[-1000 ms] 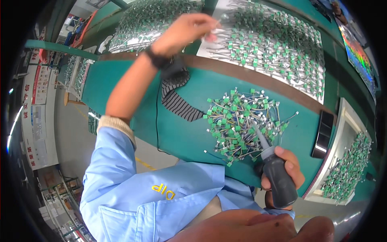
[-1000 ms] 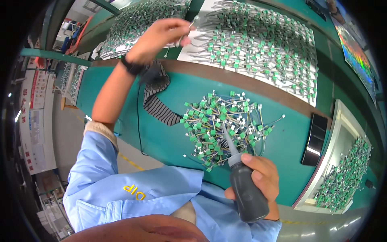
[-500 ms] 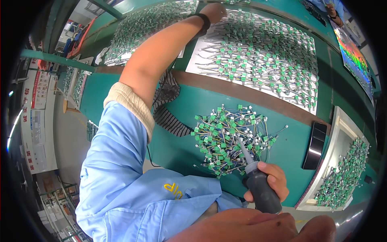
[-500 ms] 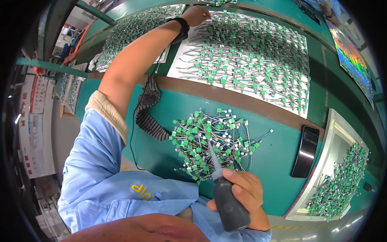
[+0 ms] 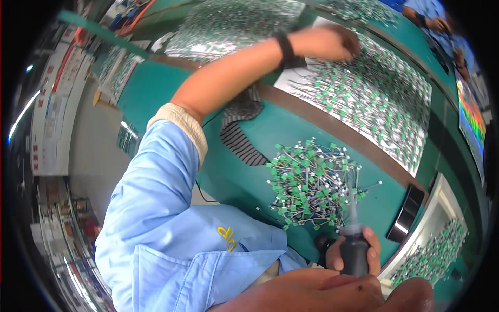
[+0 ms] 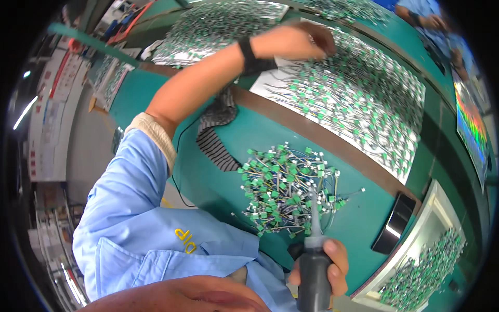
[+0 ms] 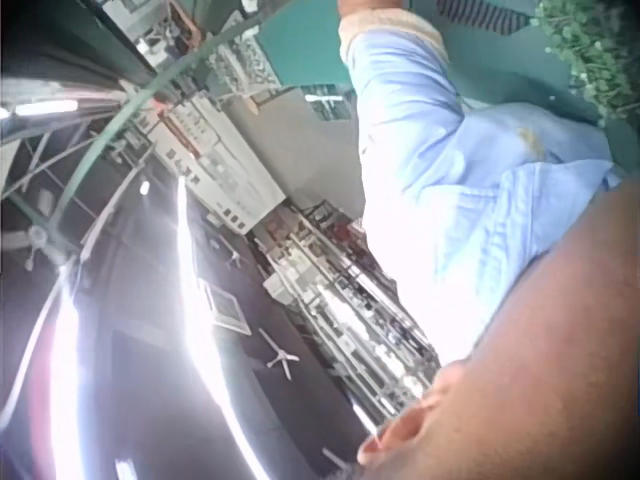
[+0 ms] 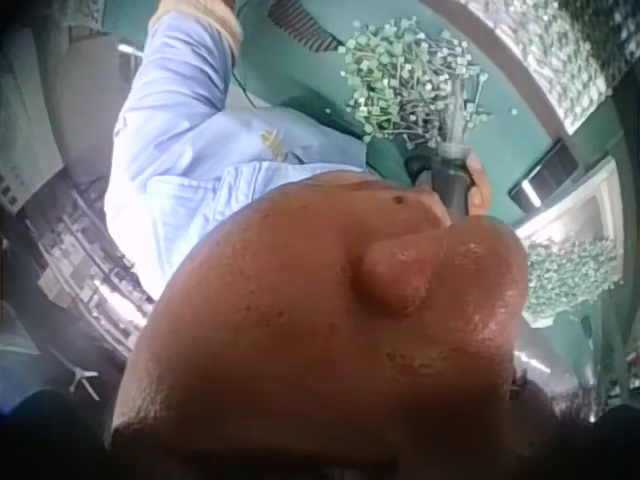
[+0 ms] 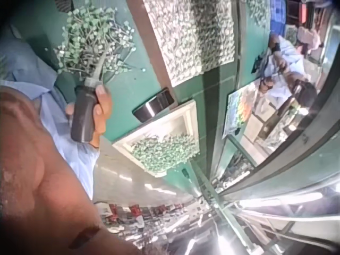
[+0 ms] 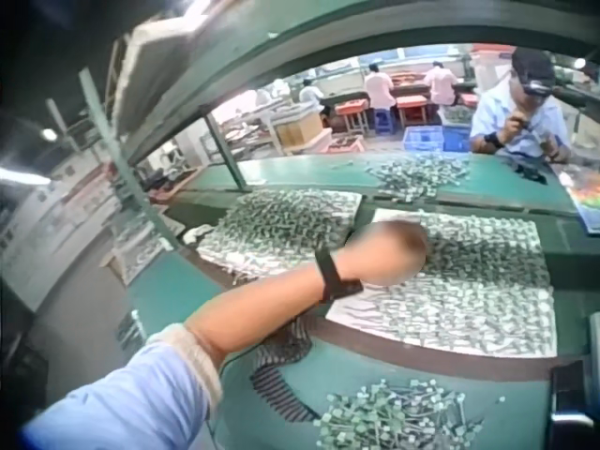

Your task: Applying a liquid substance from a specialized needle-tip squeeze bottle onto small electronic components at a factory workbench.

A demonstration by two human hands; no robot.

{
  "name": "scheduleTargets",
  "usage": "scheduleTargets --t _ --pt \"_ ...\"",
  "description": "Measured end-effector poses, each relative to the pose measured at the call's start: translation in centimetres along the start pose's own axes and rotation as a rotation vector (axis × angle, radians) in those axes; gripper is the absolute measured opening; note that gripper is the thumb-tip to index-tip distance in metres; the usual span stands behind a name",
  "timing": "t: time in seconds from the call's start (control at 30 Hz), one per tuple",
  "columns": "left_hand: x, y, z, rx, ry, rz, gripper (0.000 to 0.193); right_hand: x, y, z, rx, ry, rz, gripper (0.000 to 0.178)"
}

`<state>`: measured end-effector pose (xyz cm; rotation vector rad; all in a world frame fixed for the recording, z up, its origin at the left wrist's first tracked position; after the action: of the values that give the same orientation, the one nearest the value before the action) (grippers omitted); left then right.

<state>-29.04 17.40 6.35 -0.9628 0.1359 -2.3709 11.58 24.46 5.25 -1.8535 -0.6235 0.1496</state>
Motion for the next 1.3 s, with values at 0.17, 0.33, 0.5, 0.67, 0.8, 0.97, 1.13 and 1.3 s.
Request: scheduleTargets --t 0.17,0.33,0.5,0.67,0.8,0.97,1.13,1.3 --pt "-7.7 16.7 11.5 -0.233 0.135 -0.551 0.030 -1.0 -1.5 -1.3 0.162 0.103 0.131 0.052" --pt "-6.9 18.0 12.0 -0.132 0.054 -0.463 0.031 -0.9 -0.1 -0.8 -0.153 -0.065 0.034 0.055" --pt "-5.5 19.7 13.1 -0.131 0.155 -0.365 0.022 -1.2 0.4 -0.3 -0.128 -0.082 0.048 0.056" --pt "-4.5 20.9 14.1 -0.128 0.372 -0.161 0.013 -1.0 0.5 -0.5 -0.099 -0.007 0.078 0.059" --pt "-6.0 21.6 14.1 -0.074 0.946 0.033 0.016 -1.8 0.0 -1.0 -0.139 0.032 0.102 0.061" --pt "-8.9 23.1 14.8 0.291 1.746 -0.111 0.019 -2.4 -0.1 -1.2 -0.252 -0.006 0.056 0.059" --pt "-11.9 24.4 15.8 0.497 1.745 -0.421 0.016 -3.3 2.2 -0.4 -0.925 -0.493 -0.050 0.049" --pt "-13.1 25.0 16.1 0.435 1.655 -0.545 0.024 -4.6 2.7 0.4 -1.384 -1.022 -0.325 0.046"
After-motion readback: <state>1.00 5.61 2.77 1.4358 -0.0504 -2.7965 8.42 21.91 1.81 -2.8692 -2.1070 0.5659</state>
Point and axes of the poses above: each hand's wrist, its own y-axis away from the middle knuckle, its own x-axis out of the back of the hand, z = x × y, the point moved 5 cm from there along -y, towards the middle knuckle, and after that the axes turned 12 degrees about y, right-handed, at the moved point
